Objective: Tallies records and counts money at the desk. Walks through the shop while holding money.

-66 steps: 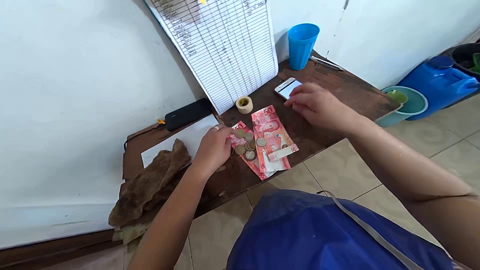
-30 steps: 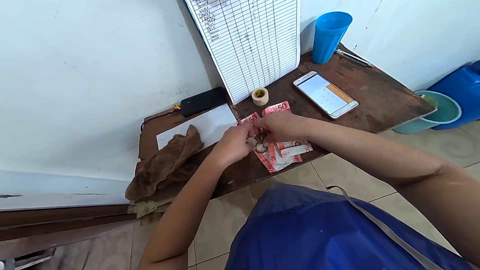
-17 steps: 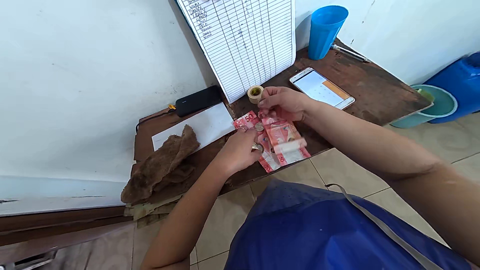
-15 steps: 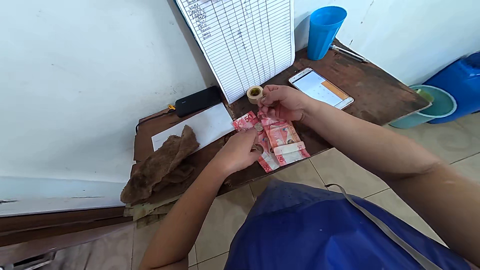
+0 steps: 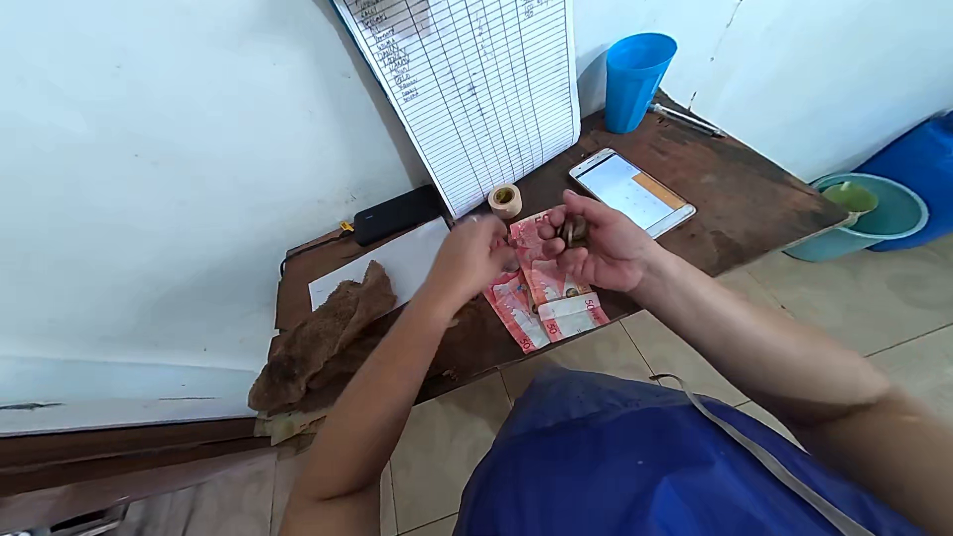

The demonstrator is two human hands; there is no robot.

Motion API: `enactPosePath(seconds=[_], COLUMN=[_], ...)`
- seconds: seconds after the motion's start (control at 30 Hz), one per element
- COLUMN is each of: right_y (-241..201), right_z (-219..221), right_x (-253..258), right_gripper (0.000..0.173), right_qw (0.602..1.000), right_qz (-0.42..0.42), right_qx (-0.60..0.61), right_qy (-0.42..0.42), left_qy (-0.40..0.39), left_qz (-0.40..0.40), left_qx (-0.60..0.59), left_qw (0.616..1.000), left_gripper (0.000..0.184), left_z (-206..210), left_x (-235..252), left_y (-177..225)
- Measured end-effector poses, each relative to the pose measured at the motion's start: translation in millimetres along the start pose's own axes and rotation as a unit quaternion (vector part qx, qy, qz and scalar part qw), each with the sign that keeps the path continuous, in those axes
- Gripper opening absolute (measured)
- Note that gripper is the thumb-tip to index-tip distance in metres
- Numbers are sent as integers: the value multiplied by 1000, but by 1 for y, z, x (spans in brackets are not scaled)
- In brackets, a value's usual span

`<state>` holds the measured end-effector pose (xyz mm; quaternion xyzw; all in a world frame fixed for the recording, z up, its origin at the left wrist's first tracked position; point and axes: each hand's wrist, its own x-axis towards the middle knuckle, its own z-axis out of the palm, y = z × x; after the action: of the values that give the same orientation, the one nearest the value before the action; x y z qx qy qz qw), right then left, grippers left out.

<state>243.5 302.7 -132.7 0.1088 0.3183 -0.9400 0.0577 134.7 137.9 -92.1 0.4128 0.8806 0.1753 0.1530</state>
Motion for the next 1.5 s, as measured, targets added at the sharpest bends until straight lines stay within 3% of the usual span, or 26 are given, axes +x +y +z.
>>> enactPosePath(seconds=[0.07, 0.17, 0.27, 0.33, 0.4, 0.53, 0.63, 0.77, 0.97, 1.03, 1.1, 1.2, 1.27, 1.37, 1.5], right_y=[0, 1, 1, 5, 7, 3, 8, 11, 7, -3, -18, -45, -55, -53, -41], right_z=[-14, -23, -18, -13, -11, -17, -31, -41, -49, -57, -72, -101, -115, -126, -124], right_x=[-5, -8, -13, -14, -16, -24, -29, -40, -55, -62, -68, -70, -72, -74, -74], right_gripper=[52, 54, 48, 48, 53, 49, 59, 70, 36, 29, 25, 18, 19, 17, 14], right_qw=[1000, 999, 998, 998, 998, 996, 998, 998, 995, 981, 943, 849, 857, 865, 783], right_qz=[-5, -18, -23, -11, 14, 28, 21, -6, -16, -52, -154, -304, -306, -347, -455], right_qx=[23, 40, 38, 48, 65, 77, 58, 54, -60, -156, -277, -428, -413, -361, -423], right_qy=[12, 31, 46, 41, 21, 27, 31, -14, -82, -104, -107, -56, -13, 4, 12], left_qy=[-57, -106, -80, -45, -25, -45, -85, -42, -93, -124, -124, -36, 13, 2, -19], left_qz=[-31, -31, 13, 91, 128, 10, -26, -17, -95, -100, -72, -15, 14, -48, -152], left_qx=[33, 40, -61, -156, -145, 42, 77, 89, 118, 141, 123, 34, -41, -47, 87], left_qw=[997, 993, 995, 983, 981, 998, 993, 995, 984, 977, 982, 999, 999, 998, 984], left_gripper=[26, 20, 10, 12, 14, 39, 55, 48, 53, 41, 25, 17, 15, 15, 28], left_z=[19, 10, -15, -23, -21, -11, 9, 18, 23, 23, 27, 22, 7, -8, 15], left_x=[5, 9, 0, -4, 1, 27, 34, 29, 38, 43, 43, 24, 4, -9, 9], left_y=[-6, -6, 4, 20, 43, 50, 41, 39, 45, 49, 50, 48, 42, 27, 11])
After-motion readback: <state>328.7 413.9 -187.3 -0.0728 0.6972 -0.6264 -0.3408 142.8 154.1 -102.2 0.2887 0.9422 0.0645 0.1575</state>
